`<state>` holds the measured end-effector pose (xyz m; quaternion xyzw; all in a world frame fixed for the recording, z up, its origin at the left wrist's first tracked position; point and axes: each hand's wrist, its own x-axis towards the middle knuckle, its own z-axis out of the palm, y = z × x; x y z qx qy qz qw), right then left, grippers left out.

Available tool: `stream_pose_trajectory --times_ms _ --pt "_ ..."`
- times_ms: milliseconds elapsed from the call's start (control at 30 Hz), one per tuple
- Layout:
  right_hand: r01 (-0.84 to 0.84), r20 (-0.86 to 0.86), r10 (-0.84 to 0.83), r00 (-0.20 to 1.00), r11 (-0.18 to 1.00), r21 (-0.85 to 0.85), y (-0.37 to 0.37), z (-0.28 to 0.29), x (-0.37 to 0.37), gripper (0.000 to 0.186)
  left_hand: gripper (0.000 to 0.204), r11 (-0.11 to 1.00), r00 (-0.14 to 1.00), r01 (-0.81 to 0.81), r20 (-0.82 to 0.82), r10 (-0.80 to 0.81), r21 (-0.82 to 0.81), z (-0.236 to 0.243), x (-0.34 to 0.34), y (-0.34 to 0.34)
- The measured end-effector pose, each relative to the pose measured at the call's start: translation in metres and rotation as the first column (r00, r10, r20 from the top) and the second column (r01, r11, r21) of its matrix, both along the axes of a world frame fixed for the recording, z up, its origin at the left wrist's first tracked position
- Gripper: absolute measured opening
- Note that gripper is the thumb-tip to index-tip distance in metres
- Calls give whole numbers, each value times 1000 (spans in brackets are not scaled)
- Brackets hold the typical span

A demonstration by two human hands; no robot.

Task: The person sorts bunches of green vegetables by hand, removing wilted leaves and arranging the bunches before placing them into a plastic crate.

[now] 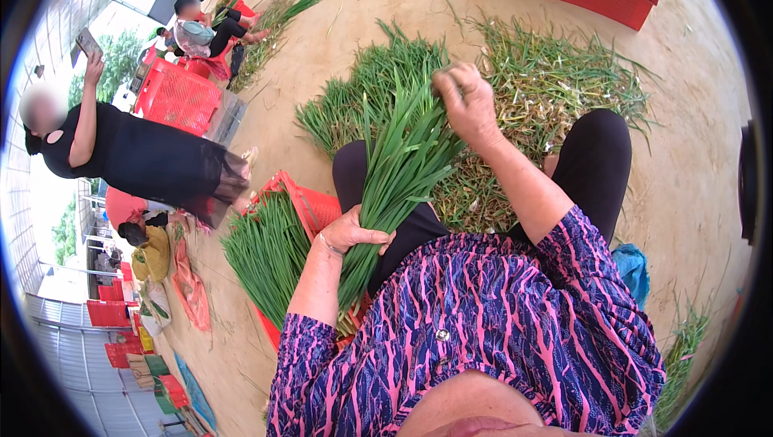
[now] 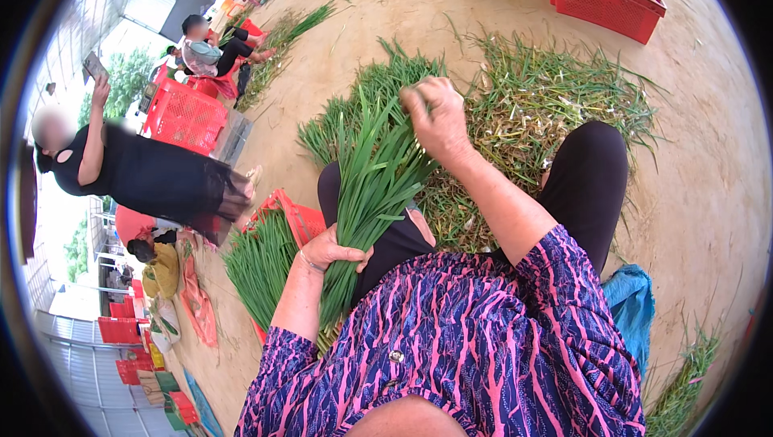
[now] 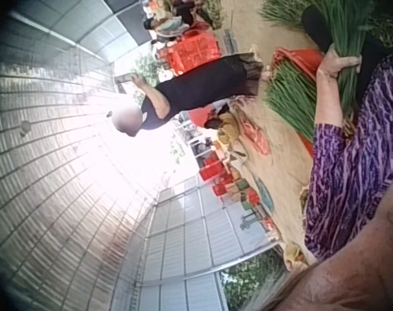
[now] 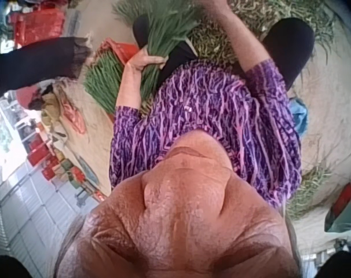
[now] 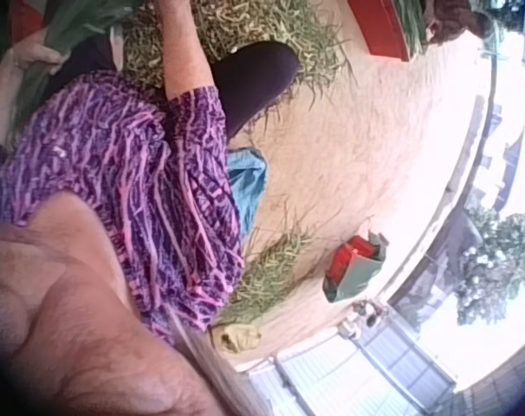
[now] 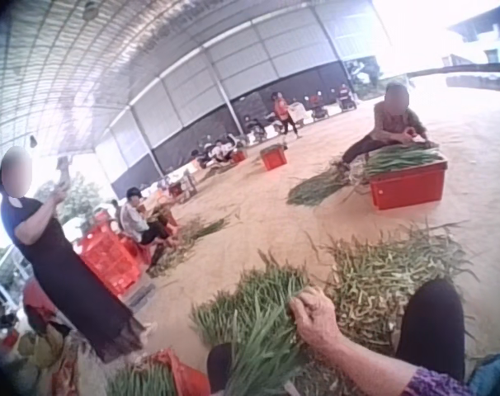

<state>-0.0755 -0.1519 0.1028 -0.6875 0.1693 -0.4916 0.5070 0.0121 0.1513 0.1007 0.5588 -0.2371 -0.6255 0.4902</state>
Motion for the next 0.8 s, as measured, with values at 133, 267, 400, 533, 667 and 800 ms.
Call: stream_pose_trajectory --times_ms 133,267,400,533,667,800 --pt "-216 220 102 970 779 589 -49 -4 -5 28 37 1000 1000 27 -5 -27 -16 -4 3 8" --pt "-243 94 235 968 766 595 -60 -18 -6 29 32 997 997 71 -24 -71 12 -1 6 4" --pt "-417 -78 598 798 641 644 -41 -16 -16 37 33 996 996 87 -29 -86 24 2 6 1" --pt "-648 46 773 633 497 576 -31 -7 -18 31 33 996 997 79 -29 -78 29 1 6 4" --pt "-696 1 778 628 560 449 -32 -20 -15 27 32 996 995 88 -38 -87 21 -3 9 4" --pt "-696 -82 776 626 603 390 -29 -18 -14 25 38 998 998 60 -12 -60 10 -2 7 4"
